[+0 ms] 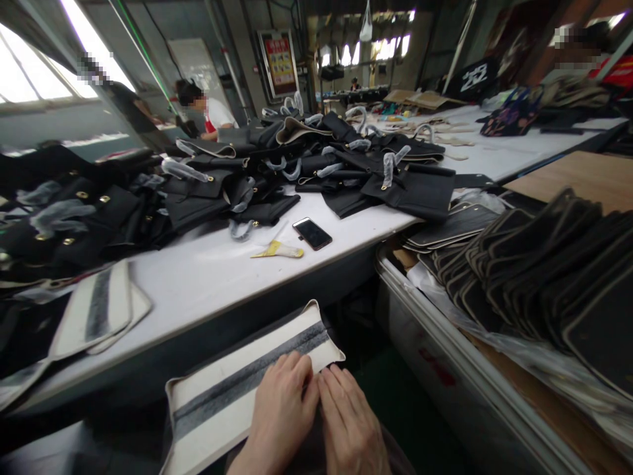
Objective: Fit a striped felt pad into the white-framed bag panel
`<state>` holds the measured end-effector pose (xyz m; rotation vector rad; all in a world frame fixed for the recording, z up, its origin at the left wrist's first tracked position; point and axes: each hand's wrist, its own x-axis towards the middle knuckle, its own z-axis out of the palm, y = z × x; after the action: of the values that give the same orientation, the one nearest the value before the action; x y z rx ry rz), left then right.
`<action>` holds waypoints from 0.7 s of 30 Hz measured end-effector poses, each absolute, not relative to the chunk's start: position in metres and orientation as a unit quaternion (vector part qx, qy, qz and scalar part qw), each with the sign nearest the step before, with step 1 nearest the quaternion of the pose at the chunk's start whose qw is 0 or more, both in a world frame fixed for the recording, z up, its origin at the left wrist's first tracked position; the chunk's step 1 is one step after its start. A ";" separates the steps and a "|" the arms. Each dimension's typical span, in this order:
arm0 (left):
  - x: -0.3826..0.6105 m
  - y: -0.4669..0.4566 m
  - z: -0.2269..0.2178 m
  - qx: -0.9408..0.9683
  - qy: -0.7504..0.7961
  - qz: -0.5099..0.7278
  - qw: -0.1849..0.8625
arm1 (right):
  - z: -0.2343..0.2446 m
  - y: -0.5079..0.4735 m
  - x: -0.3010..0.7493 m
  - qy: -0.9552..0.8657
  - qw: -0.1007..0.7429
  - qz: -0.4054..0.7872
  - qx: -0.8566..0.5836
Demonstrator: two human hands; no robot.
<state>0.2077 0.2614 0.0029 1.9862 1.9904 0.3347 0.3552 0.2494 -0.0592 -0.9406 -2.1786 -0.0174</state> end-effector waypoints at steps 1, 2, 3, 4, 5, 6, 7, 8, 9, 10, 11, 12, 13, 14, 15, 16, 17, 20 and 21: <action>0.208 0.261 0.003 0.692 0.696 0.117 0.152 | -0.061 0.249 0.355 -0.851 0.371 -0.014 -0.370; 0.208 0.259 0.002 0.691 0.698 0.117 0.148 | -0.061 0.248 0.355 -0.853 0.366 -0.021 -0.371; 0.208 0.258 0.002 0.689 0.700 0.118 0.144 | -0.062 0.247 0.355 -0.855 0.361 -0.028 -0.371; 0.208 0.256 0.001 0.687 0.703 0.119 0.141 | -0.063 0.247 0.356 -0.858 0.355 -0.034 -0.370; 0.208 0.255 -0.001 0.685 0.705 0.122 0.140 | -0.064 0.247 0.356 -0.861 0.350 -0.037 -0.368; 0.207 0.253 -0.002 0.683 0.706 0.129 0.139 | -0.065 0.247 0.356 -0.864 0.345 -0.038 -0.365; 0.207 0.252 -0.004 0.677 0.708 0.142 0.141 | -0.067 0.247 0.357 -0.867 0.342 -0.040 -0.360; 0.206 0.251 -0.005 0.666 0.713 0.161 0.148 | -0.068 0.248 0.357 -0.869 0.341 -0.041 -0.356; 0.205 0.250 -0.006 0.651 0.719 0.184 0.159 | -0.070 0.249 0.358 -0.871 0.341 -0.044 -0.352; 0.204 0.249 -0.007 0.635 0.724 0.207 0.173 | -0.071 0.249 0.359 -0.872 0.340 -0.047 -0.348; 0.203 0.247 -0.007 0.622 0.725 0.227 0.187 | -0.072 0.250 0.359 -0.873 0.340 -0.051 -0.345; 0.201 0.245 -0.006 0.617 0.723 0.240 0.198 | -0.073 0.251 0.360 -0.875 0.339 -0.053 -0.342; 0.198 0.242 -0.005 0.623 0.715 0.245 0.202 | -0.074 0.251 0.360 -0.877 0.335 -0.053 -0.340; 0.195 0.238 -0.003 0.634 0.707 0.244 0.198 | -0.074 0.252 0.359 -0.880 0.330 -0.052 -0.338; 0.191 0.233 -0.001 0.642 0.701 0.243 0.191 | -0.073 0.253 0.359 -0.881 0.327 -0.051 -0.337; 0.186 0.228 0.001 0.646 0.700 0.242 0.182 | -0.073 0.253 0.358 -0.881 0.328 -0.050 -0.337; 0.181 0.222 0.003 0.646 0.704 0.241 0.172 | -0.072 0.254 0.356 -0.879 0.332 -0.050 -0.339; 0.163 0.205 0.002 0.640 0.717 0.233 0.150 | -0.070 0.254 0.351 -0.870 0.350 -0.045 -0.345; 0.159 0.201 0.000 0.643 0.715 0.232 0.145 | -0.070 0.253 0.349 -0.868 0.354 -0.041 -0.347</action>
<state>0.1586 0.2010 -0.0001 1.8534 2.0617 0.6673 0.3491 0.2535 -0.0701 -0.8974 -2.2433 -0.1058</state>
